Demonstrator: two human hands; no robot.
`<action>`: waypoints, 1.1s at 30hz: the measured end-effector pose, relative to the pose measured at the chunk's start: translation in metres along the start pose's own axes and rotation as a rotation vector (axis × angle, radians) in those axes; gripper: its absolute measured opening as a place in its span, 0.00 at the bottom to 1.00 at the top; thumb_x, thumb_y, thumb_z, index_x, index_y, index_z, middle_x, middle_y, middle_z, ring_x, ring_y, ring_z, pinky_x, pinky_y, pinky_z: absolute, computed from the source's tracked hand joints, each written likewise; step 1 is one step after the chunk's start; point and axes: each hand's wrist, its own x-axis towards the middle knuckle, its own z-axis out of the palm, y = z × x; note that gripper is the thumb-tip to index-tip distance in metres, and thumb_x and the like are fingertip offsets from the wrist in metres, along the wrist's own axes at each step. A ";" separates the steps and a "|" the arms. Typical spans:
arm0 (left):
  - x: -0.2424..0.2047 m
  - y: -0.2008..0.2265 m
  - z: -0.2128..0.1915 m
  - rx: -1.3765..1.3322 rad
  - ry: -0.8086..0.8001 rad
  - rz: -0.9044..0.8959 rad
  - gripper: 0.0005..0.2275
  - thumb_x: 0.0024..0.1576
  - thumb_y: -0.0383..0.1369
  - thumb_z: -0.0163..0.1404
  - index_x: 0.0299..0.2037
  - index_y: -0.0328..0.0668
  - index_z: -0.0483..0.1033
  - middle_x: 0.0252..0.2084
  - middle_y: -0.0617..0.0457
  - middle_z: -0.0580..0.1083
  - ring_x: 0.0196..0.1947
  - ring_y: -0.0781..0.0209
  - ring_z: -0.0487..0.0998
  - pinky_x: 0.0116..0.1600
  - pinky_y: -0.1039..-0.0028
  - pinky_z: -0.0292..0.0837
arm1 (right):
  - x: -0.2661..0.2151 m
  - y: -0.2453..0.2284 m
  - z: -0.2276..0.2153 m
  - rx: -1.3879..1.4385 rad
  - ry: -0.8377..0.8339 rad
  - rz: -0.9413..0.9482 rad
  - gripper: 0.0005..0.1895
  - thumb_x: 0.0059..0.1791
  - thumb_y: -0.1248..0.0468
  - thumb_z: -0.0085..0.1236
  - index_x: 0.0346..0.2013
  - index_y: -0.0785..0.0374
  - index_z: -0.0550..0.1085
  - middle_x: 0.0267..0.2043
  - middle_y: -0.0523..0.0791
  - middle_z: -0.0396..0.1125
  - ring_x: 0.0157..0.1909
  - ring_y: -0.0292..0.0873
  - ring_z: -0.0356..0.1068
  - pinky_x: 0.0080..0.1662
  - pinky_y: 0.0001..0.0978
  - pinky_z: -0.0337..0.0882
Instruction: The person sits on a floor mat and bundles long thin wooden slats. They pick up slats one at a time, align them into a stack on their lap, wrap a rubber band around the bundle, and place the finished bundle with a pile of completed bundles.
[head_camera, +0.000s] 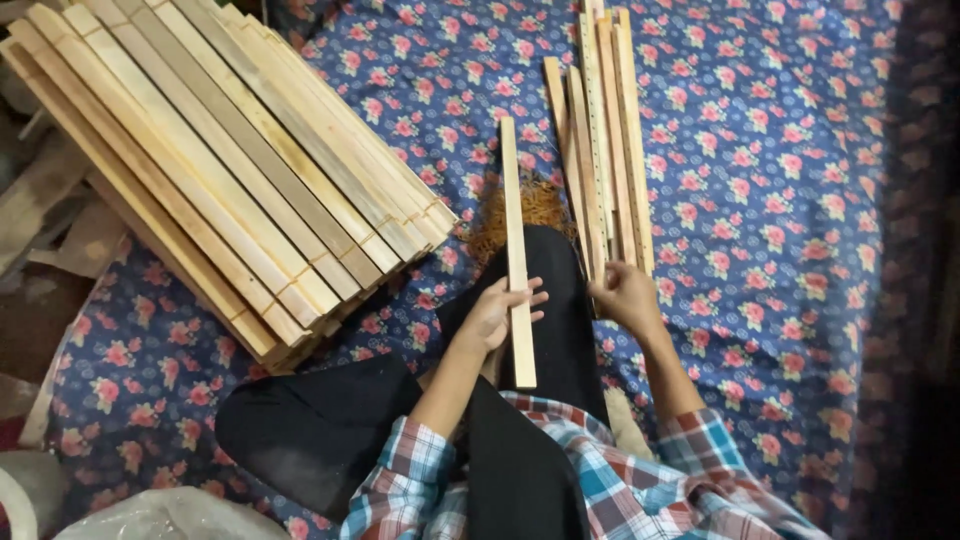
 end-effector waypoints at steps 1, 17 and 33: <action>0.001 -0.001 0.004 -0.029 0.021 -0.031 0.25 0.61 0.24 0.50 0.68 0.34 0.57 0.66 0.37 0.68 0.58 0.39 0.76 0.53 0.49 0.78 | -0.017 -0.027 -0.023 0.073 0.026 -0.009 0.32 0.39 0.47 0.69 0.52 0.62 0.78 0.37 0.54 0.75 0.47 0.63 0.75 0.48 0.56 0.73; 0.036 -0.028 0.000 -0.023 0.053 -0.009 0.22 0.59 0.23 0.53 0.63 0.30 0.61 0.61 0.38 0.72 0.51 0.42 0.81 0.50 0.52 0.79 | -0.108 -0.103 0.023 0.045 0.037 -0.269 0.30 0.43 0.42 0.62 0.45 0.65 0.76 0.36 0.52 0.69 0.36 0.63 0.75 0.39 0.54 0.75; -0.194 0.057 -0.069 0.405 -0.073 0.156 0.27 0.46 0.15 0.52 0.61 0.27 0.69 0.47 0.34 0.76 0.31 0.59 0.76 0.31 0.76 0.73 | 0.051 -0.137 -0.061 1.460 -0.191 -0.157 0.40 0.61 0.42 0.28 0.78 0.66 0.36 0.77 0.70 0.26 0.77 0.74 0.36 0.72 0.61 0.51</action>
